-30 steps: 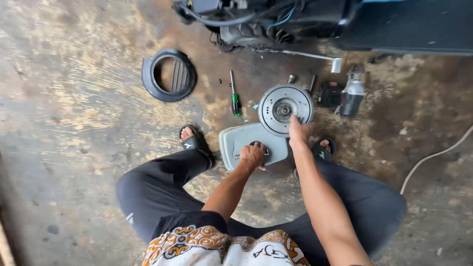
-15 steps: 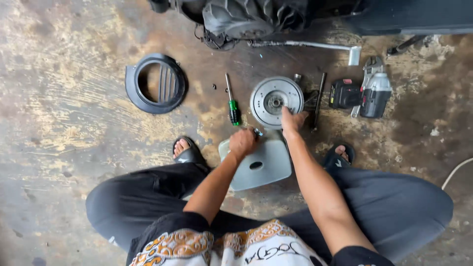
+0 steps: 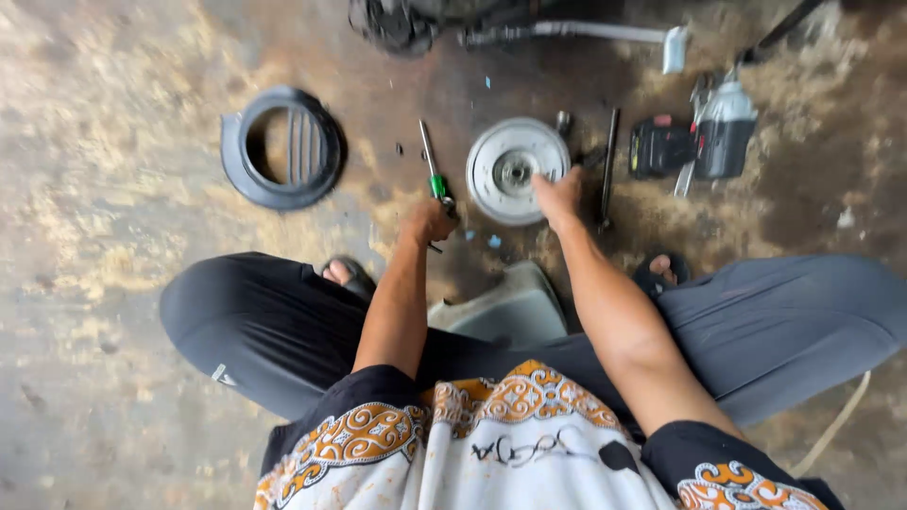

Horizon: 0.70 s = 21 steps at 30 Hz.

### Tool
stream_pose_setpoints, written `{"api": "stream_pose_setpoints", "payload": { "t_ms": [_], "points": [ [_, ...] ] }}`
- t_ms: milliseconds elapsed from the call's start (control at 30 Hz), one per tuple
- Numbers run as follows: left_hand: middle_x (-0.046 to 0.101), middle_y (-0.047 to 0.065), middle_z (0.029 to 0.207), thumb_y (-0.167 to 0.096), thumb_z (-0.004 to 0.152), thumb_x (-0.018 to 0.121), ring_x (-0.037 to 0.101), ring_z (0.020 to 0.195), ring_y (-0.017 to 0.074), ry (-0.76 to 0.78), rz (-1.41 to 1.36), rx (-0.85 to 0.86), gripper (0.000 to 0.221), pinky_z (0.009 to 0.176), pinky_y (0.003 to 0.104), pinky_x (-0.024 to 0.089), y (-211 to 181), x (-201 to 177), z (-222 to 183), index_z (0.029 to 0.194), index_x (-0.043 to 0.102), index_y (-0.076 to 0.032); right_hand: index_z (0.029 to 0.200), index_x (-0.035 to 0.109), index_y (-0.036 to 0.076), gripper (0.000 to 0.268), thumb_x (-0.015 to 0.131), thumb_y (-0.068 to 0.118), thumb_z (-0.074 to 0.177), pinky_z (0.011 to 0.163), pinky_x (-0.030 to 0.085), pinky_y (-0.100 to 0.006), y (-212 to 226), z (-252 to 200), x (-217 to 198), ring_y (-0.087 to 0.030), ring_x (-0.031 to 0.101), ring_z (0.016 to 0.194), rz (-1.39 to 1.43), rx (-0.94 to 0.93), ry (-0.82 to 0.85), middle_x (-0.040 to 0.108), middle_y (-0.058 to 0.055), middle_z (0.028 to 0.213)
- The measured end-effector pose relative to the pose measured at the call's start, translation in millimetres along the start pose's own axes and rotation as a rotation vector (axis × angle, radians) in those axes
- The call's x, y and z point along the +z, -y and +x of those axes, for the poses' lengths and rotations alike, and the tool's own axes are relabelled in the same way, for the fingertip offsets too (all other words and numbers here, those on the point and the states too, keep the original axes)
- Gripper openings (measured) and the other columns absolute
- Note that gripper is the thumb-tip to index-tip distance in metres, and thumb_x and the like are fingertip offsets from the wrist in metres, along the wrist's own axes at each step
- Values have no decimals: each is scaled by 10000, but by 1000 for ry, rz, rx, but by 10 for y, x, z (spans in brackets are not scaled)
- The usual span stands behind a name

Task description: Repairing a scooter engine using an impact wrench and other hand tools

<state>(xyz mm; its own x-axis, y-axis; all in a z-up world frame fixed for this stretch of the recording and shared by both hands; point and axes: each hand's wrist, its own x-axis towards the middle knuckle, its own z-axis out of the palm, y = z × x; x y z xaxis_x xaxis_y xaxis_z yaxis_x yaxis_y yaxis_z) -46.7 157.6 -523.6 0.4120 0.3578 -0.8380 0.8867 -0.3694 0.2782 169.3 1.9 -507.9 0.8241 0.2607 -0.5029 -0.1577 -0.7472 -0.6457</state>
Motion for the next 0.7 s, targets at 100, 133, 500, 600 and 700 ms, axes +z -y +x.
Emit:
{"api": "stream_pose_setpoints", "payload": {
  "t_ms": [100,133,500,600,700],
  "points": [
    [784,141,1021,-483,839,529,741,1051,315,-146,40,15,541,970,479,579,74,-521,115,1013,792,-43,1480,365,-98,827,736,243,825,1225,338,-560,153,-30,-62,-459,387,1460,-66,-53,98,421,-348,1533],
    [784,141,1021,-483,839,529,741,1051,315,-161,47,22,541,970,479,579,28,-736,185,1013,792,-43,1480,365,-98,827,736,243,825,1225,338,-560,227,113,25,-459,387,1460,-54,-63,90,421,-348,1533],
    [616,318,1340,-609,913,401,543,1327,445,-409,-762,36,782,1152,558,399,7,-860,442,1299,644,26,1453,429,-136,832,783,294,835,1185,361,-594,-342,147,154,-468,414,1443,-231,-130,212,454,-372,1510],
    [589,354,1343,-571,964,334,513,1338,475,-436,-887,115,768,1157,562,381,-433,-1106,-146,1312,593,62,1537,282,-129,967,747,369,851,1222,320,-589,-385,564,296,-450,361,1486,-296,-144,309,350,-345,1596],
    [639,341,1268,-490,977,371,566,1281,473,-421,-803,155,661,1119,570,411,-561,-1163,-47,1256,627,51,1546,146,-120,1010,682,430,890,1176,368,-617,322,-160,82,-466,387,1464,-384,-101,302,355,-364,1572]
  ]
}}
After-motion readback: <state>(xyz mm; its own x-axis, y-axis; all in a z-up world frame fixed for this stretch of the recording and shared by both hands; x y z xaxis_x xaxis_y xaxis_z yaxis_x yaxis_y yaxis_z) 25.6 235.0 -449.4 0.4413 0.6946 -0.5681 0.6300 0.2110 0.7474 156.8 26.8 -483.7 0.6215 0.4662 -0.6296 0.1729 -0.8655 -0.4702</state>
